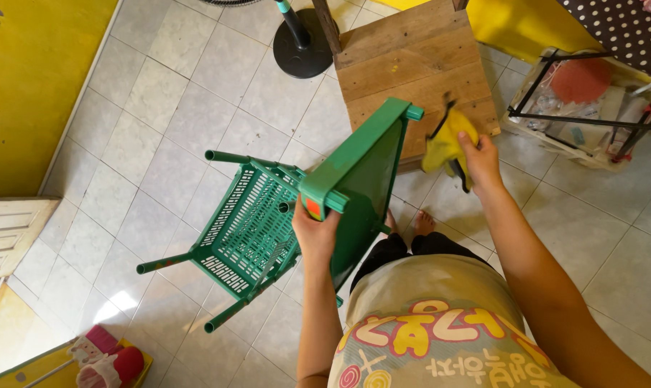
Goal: The person assembles a green plastic basket by inserting four cylindrical legs into its base. Then, using a yellow and gray cloth, the person wipes the interior and exterior surfaces of a green plastic tray, flipping it over to clean both sides.
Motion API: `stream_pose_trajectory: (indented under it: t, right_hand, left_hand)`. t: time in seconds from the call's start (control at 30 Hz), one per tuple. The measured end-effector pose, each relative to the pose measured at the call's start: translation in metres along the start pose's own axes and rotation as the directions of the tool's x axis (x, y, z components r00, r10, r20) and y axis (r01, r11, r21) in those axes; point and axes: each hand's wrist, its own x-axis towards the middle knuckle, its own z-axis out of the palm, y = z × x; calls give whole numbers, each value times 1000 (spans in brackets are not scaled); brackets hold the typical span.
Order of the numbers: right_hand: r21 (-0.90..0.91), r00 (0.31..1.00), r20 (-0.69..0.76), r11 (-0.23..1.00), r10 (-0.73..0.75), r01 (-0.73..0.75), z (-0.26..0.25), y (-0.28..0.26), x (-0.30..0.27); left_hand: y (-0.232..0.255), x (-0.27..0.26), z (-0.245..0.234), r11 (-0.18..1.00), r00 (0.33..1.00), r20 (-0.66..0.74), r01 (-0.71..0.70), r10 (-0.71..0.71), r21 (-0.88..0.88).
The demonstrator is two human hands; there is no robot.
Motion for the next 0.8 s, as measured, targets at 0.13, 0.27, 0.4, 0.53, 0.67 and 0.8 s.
stream_pose_trajectory:
  t: [0.13,0.27,0.4,0.53,0.67,0.8]
  right_hand:
    - [166,1000,-9,986,-24,25,20,-4,28]
    - [292,997,18,953,76,-78,37,1,46]
    - [333,987,53,929,149,-158,45,9,51]
    - [382,965,106,886,240,-262,44,21,52]
    - [439,950,201,845,238,-304,31,32,73]
    - [392,832,468,775,296,-496,24,37,106]
  left_hand:
    - [16,-13,18,974,1000,6,2,-3,226]
    - [24,-16,37,933,1000,6,-28,28,360]
    - [28,-11,48,882,994,104,-88,44,463]
    - [29,-9,57,841,942,299,-281,150,463]
    - [32,-8,86,805,912,377,-344,163,483]
    - [39,0,121,789,912,378,-346,156,507]
